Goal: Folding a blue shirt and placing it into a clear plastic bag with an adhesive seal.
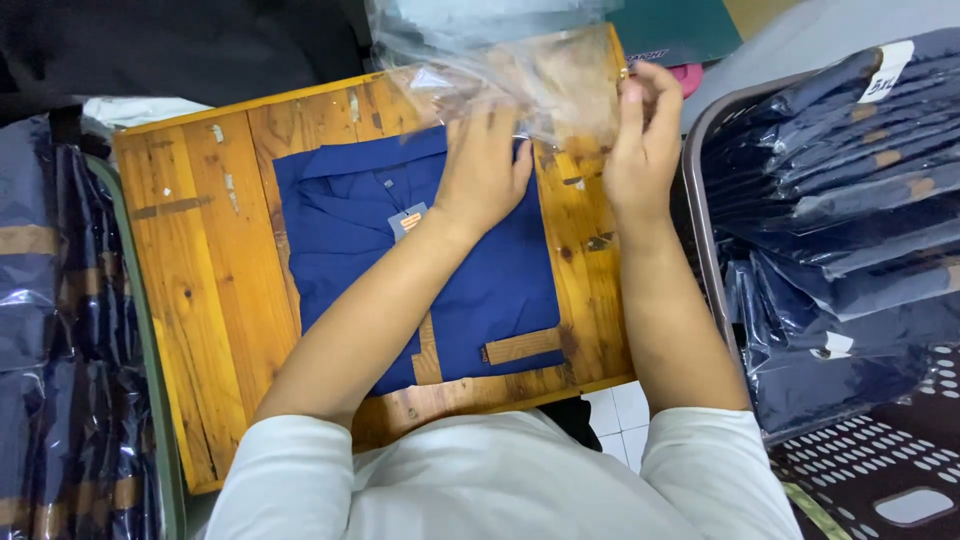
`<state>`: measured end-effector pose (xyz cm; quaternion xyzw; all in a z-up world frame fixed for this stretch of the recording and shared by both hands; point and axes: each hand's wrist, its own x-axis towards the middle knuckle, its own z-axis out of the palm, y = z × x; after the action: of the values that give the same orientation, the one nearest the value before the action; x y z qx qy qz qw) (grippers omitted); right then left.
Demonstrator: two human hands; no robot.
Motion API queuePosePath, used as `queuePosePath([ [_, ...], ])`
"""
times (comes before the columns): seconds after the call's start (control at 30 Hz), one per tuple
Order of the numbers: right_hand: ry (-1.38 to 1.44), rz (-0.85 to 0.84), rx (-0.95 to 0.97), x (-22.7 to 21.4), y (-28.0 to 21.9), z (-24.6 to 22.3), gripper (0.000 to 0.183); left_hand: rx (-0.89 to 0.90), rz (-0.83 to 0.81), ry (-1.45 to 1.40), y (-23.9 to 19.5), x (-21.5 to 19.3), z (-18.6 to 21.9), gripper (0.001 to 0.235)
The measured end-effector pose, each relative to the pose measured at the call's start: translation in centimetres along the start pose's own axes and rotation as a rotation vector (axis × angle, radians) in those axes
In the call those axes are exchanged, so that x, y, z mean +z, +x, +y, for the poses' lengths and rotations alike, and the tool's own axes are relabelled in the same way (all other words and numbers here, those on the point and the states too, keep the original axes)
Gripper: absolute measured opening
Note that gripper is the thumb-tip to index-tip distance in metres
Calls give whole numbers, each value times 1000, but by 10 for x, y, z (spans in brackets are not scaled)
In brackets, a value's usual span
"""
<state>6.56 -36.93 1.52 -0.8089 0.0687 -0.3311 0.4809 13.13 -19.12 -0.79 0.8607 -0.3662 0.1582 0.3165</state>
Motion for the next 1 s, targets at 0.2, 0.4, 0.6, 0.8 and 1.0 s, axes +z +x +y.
queuePosePath([
  [0.2, 85, -24, 329, -8, -14, 12, 31, -42, 111, -138, 14, -40, 4, 16],
  [0.4, -34, -30, 216, -6, -16, 24, 44, 52, 269, -195, 12, -119, 22, 11],
  [0.6, -74, -126, 259, 3, -23, -2, 72, 135, 232, -192, -19, -155, 31, 10],
  [0.8, -33, -254, 198, -6, -21, 1, 70, 256, 52, -44, -73, -148, 38, 8],
  [1.0, 194, -107, 367, -9, -13, 4, 50, 269, -155, 69, -131, -149, 37, 7],
])
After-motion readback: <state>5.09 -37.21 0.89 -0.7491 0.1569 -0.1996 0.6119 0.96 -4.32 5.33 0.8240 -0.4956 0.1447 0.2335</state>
